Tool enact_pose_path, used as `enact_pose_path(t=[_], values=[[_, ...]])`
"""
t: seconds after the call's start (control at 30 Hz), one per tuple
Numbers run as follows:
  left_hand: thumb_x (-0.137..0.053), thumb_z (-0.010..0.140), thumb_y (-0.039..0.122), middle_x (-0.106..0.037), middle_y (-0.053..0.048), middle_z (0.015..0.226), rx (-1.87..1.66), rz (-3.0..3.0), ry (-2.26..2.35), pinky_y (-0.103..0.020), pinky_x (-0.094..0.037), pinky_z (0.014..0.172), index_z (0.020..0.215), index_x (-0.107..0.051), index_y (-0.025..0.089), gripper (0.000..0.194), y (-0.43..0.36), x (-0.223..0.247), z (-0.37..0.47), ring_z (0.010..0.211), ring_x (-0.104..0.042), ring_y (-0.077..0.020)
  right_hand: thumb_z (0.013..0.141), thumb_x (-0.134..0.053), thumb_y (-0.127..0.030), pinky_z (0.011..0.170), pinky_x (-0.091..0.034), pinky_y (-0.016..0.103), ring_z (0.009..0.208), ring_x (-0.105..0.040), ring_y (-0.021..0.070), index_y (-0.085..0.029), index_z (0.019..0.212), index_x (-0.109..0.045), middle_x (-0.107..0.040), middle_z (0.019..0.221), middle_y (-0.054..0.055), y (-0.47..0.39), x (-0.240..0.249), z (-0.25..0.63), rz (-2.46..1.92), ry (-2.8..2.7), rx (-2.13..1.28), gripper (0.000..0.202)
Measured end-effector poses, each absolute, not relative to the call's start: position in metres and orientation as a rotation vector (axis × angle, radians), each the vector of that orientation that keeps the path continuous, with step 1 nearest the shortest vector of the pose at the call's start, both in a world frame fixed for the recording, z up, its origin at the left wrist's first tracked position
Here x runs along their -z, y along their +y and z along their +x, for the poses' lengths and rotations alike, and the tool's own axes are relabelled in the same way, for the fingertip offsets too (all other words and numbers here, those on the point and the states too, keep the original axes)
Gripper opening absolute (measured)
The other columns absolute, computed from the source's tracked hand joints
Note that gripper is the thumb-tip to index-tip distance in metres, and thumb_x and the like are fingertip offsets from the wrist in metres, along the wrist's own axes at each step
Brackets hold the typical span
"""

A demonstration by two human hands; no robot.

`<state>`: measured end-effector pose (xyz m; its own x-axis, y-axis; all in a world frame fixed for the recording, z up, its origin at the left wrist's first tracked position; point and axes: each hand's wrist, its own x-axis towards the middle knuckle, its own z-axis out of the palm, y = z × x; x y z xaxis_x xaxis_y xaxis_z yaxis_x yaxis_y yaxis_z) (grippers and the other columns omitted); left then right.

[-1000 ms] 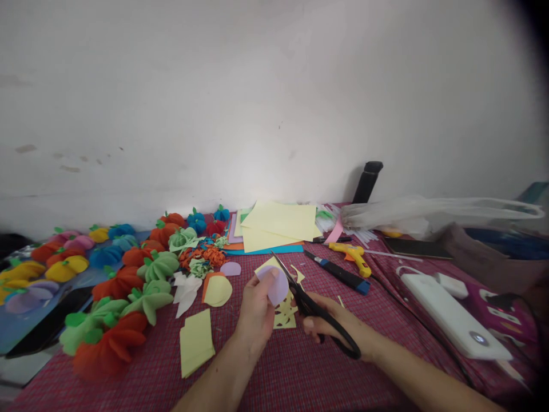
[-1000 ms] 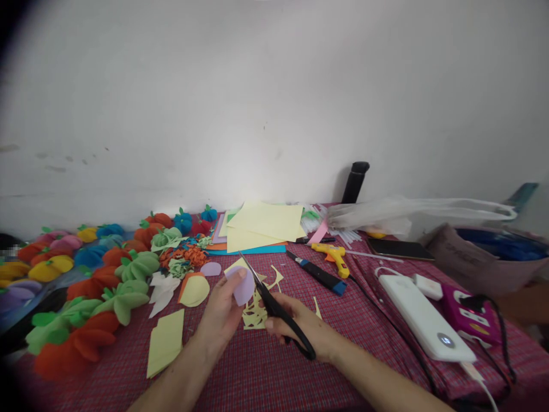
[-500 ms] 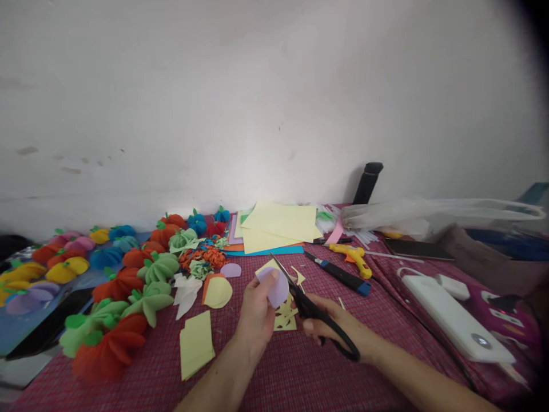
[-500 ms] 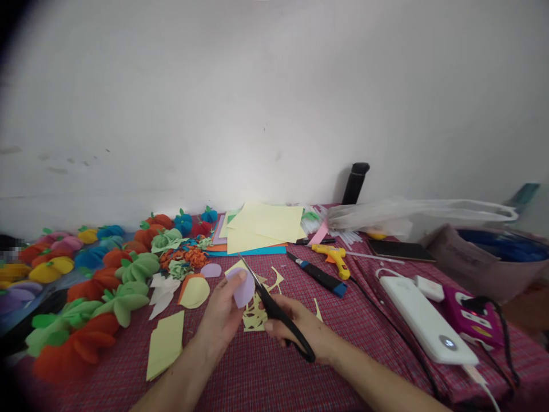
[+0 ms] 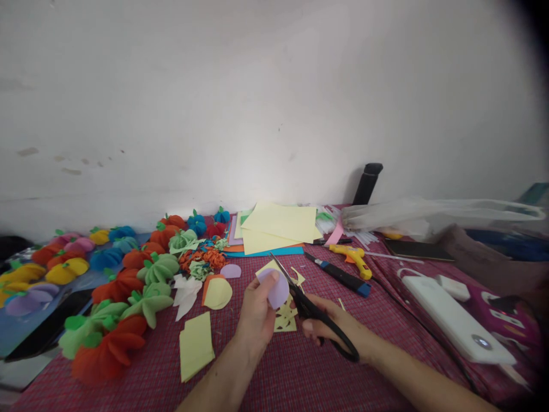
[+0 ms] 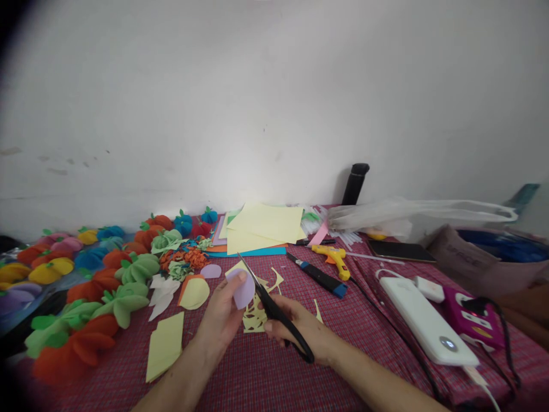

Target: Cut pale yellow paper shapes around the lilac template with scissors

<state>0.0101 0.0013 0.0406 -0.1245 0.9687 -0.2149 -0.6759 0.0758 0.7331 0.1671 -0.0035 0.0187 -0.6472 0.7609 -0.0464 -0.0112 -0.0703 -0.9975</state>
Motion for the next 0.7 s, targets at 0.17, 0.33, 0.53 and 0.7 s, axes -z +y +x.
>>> enact_pose_path(t=[0.17, 0.33, 0.53, 0.7], values=[[-0.068, 0.06, 0.022, -0.061, 0.001, 0.057, -1.494, 0.47, 0.862, -0.023, -0.039, 0.05, 0.07, -0.057, 0.013, 0.018, 0.001, -0.041, 0.01, 0.049, -0.053, -0.0104, 0.076, -0.057, -0.032, 0.047, -0.036, 0.018, 0.05, -0.04, 0.0061, -0.017, 0.1, -0.051, -0.044, 0.063, -0.004, -0.004, -0.019, 0.167, -0.837, -1.68, -1.73, 0.029], [-0.069, 0.059, 0.022, -0.06, 0.001, 0.055, -1.478, 0.469, 0.884, -0.023, -0.038, 0.048, 0.07, -0.057, 0.013, 0.018, 0.002, -0.042, 0.01, 0.047, -0.053, -0.0109, 0.076, -0.057, -0.031, 0.044, -0.033, 0.017, 0.048, -0.037, 0.0053, -0.016, 0.098, -0.055, -0.042, 0.061, -0.005, -0.003, -0.021, 0.17, -0.85, -1.747, -1.675, 0.027], [-0.069, 0.058, 0.023, -0.06, 0.001, 0.055, -1.481, 0.48, 0.892, -0.023, -0.038, 0.049, 0.07, -0.058, 0.012, 0.02, 0.001, -0.041, 0.011, 0.047, -0.053, -0.0109, 0.073, -0.059, -0.034, 0.046, -0.033, 0.017, 0.052, -0.037, 0.006, -0.017, 0.106, -0.054, -0.047, 0.071, -0.002, -0.002, -0.029, 0.176, -0.878, -1.76, -1.664, 0.038], [-0.069, 0.059, 0.024, -0.06, 0.0, 0.054, -1.488, 0.481, 0.915, -0.023, -0.037, 0.048, 0.069, -0.058, 0.012, 0.019, 0.0, -0.043, 0.012, 0.046, -0.052, -0.0105, 0.07, -0.061, -0.035, 0.059, -0.039, 0.022, 0.067, -0.048, 0.0128, -0.017, 0.104, -0.056, -0.054, 0.078, 0.001, -0.005, -0.04, 0.175, -0.844, -1.798, -1.615, 0.039]])
